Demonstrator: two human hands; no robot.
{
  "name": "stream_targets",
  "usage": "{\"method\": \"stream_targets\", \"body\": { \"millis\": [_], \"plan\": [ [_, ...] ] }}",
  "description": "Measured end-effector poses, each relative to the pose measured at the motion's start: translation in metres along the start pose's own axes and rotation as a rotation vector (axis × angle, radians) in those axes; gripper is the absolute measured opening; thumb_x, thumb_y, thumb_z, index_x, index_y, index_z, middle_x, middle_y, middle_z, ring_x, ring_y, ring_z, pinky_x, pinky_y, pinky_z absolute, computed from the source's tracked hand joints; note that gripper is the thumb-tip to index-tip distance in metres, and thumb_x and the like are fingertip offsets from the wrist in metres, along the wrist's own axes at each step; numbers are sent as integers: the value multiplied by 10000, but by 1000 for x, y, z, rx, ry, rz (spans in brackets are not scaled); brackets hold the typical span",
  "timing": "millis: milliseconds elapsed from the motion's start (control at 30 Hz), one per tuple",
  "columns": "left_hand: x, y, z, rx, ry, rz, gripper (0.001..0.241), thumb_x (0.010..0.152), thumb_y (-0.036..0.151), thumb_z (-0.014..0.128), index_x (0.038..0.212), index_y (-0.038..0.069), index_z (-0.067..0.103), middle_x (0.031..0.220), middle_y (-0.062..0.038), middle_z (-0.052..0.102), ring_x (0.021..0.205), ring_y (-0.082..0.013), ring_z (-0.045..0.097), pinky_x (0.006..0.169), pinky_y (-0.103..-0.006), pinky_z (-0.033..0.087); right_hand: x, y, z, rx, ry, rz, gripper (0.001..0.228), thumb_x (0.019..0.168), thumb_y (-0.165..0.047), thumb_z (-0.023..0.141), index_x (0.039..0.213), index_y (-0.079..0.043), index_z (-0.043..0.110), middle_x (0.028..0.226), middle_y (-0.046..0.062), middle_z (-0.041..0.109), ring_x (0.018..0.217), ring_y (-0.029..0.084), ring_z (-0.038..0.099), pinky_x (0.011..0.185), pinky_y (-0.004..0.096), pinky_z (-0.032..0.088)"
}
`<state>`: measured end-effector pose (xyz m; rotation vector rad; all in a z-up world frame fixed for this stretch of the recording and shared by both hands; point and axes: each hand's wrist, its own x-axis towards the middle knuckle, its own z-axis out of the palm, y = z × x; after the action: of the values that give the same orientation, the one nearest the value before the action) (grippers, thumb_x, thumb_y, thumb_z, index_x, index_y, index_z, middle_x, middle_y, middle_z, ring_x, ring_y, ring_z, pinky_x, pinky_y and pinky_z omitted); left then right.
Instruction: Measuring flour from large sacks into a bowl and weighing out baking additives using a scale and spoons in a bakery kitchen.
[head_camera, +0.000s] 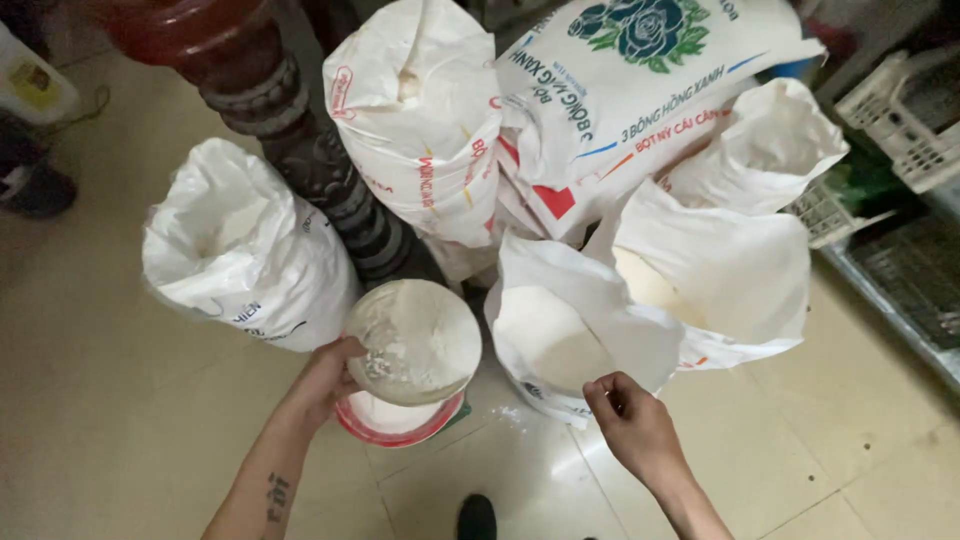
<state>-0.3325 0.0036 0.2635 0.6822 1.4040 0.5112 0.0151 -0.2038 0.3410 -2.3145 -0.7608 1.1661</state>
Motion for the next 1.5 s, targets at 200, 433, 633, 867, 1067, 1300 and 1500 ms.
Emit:
{"method": "stream_targets", "body": {
  "millis": [200, 433, 633, 867, 1067, 1300, 1500],
  "plan": [
    [58, -45, -70, 201, 156, -80, 502, 889, 157, 588, 1326, -89, 619, 1135, -241, 696, 944, -322, 662, 797, -387, 557, 10, 18, 61, 14, -4, 48, 262, 963, -316, 662, 932, -79, 770, 664, 28, 648, 610, 134, 540, 608, 278, 445],
    [169, -142, -62, 1086, 421, 76, 854, 780, 475, 707, 1516, 151, 420, 1358, -252, 495, 1175, -427, 550, 921, -523, 516, 13, 36, 89, -68, -12, 187, 277, 983, -343, 637, 996, -100, 772, 656, 44, 639, 598, 146, 543, 591, 286, 436],
    [181, -156, -48, 1442, 479, 274, 997, 774, 613, 690, 1620, 236, 320, 1433, -271, 381, 1222, -419, 476, 855, -490, 544, 16, 39, 91, -55, -23, 203, 280, 985, -338, 640, 999, -94, 776, 666, 37, 638, 608, 138, 540, 593, 283, 429],
    [162, -143, -50, 1579, 444, 441, 975, 722, 598, 748, 1567, 256, 402, 1296, -217, 486, 1130, -377, 526, 754, -474, 573, 17, 36, 78, -18, -11, 136, 242, 980, -313, 643, 961, -102, 761, 661, 34, 636, 603, 139, 533, 602, 283, 435],
    [122, -125, -30, 1557, 549, 450, 966, 760, 599, 737, 1597, 258, 395, 1260, -181, 466, 1104, -334, 492, 801, -427, 550, 18, 51, 51, -6, -60, 81, 244, 996, -322, 636, 983, -108, 752, 675, 28, 635, 613, 130, 538, 610, 278, 429],
    [47, -92, -24, 661, 802, 414, 861, 899, 443, 709, 1584, 123, 298, 1247, -240, 435, 990, -418, 567, 858, -526, 486, 9, 77, -42, 5, -5, -22, 257, 986, -306, 634, 1007, -87, 766, 713, 41, 668, 629, 142, 553, 602, 287, 444],
    [-14, -63, 39, 40, 733, 467, 960, 1006, 557, 813, 1604, 147, 185, 1458, -419, 323, 1298, -547, 511, 875, -589, 626, 15, 113, -136, 69, 89, -121, 276, 955, -382, 667, 974, -118, 745, 743, 109, 743, 802, 266, 687, 813, 423, 523]
  ]
}}
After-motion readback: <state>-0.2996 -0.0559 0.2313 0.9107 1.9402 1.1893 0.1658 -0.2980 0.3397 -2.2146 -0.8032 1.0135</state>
